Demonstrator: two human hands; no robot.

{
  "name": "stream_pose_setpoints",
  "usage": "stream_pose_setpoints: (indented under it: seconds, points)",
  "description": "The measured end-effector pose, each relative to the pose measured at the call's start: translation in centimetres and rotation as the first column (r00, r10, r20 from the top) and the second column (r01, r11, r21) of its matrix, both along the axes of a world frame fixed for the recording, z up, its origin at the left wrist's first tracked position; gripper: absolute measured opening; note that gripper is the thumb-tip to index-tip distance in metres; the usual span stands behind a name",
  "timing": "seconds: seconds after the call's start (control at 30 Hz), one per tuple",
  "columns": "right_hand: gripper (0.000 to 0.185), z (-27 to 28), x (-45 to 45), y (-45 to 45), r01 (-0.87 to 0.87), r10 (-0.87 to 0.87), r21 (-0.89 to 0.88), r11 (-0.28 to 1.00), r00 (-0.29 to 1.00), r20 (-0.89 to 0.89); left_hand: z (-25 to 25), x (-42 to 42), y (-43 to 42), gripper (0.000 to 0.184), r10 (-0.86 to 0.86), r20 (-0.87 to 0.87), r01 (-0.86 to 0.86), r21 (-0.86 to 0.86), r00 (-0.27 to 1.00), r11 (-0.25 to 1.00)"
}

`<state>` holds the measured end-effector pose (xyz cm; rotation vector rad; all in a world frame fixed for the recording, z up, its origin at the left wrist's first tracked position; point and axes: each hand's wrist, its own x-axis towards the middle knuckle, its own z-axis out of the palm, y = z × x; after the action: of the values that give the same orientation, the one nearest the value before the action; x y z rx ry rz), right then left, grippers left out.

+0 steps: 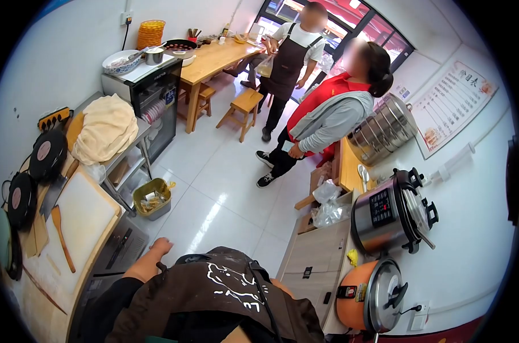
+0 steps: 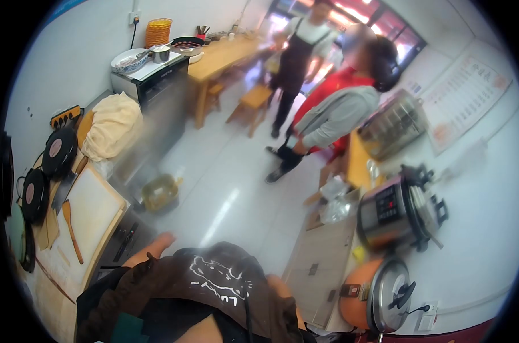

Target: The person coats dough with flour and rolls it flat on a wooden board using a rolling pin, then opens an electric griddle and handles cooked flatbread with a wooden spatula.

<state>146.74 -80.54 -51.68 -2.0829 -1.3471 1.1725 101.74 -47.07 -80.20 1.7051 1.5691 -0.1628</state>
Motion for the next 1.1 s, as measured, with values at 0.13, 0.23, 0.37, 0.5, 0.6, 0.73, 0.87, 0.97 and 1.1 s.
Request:
stream_pose_setpoints:
  seconds: [0.13, 0.23, 0.37, 0.5, 0.6, 0.73, 0.87, 0.97, 1.1]
  points:
    - [0.035, 1.0, -2.1, -2.6, 0.035, -0.036, 0.079, 0.996, 0.999, 0.019, 2.5, -5.6, -0.9, 0.032, 0.089, -0.05, -0.098, -0.241, 0.995, 0.965]
    - [0.035, 0.5, -3.1, -3.7, 0.088, -0.087, -0.01, 0.996, 0.993, 0.081, 3.6, -7.2, -2.4, 0.026, 0.117, -0.076, -0.131, -0.224, 0.99, 0.966]
    - [0.035, 0.4, -3.7, -3.8, 0.117, -0.11, -0.055, 0.992, 0.987, 0.113, 3.8, -6.7, -2.6, 0.029, 0.08, -0.289, -0.157, -0.255, 0.954, 0.954]
    - [0.034, 1.0, -4.1, -2.9, 0.106, -0.096, -0.076, 0.991, 0.988, 0.125, 0.7, -6.6, -1.4, 0.033, 0.051, -0.305, -0.105, -0.165, 0.951, 0.981]
    - [0.034, 1.9, -4.5, -1.5, 0.093, -0.079, -0.098, 0.991, 0.987, 0.137, 1.3, -4.8, -0.3, 0.038, 0.097, -0.274, -0.114, -0.049, 0.957, 0.992]
    - [0.034, 4.4, -5.2, 0.8, 0.067, -0.047, -0.15, 0.986, 0.99, 0.137, 11.2, -0.4, 0.9, 0.041, 0.107, -0.251, -0.141, -0.12, 0.962, 0.983]
    - [0.034, 8.0, -6.6, 2.8, 0.066, -0.042, -0.202, 0.977, 0.992, 0.122, 4.8, -1.4, 1.9, 0.045, -0.002, -0.175, -0.019, -0.119, 0.985, 0.993]
    - [0.034, 7.2, -5.8, 2.7, 0.034, -0.01, -0.159, 0.987, 0.989, 0.148, 4.5, -2.6, 1.4, 0.051, 0.121, -0.014, -0.121, -0.093, 0.993, 0.988]
    - [0.034, -0.8, -1.6, -1.8, -0.124, 0.082, 0.116, 0.985, 0.946, 0.314, 18.4, -1.5, -0.8, 0.067, 0.159, -0.329, -0.215, -0.145, 0.931, 0.966]
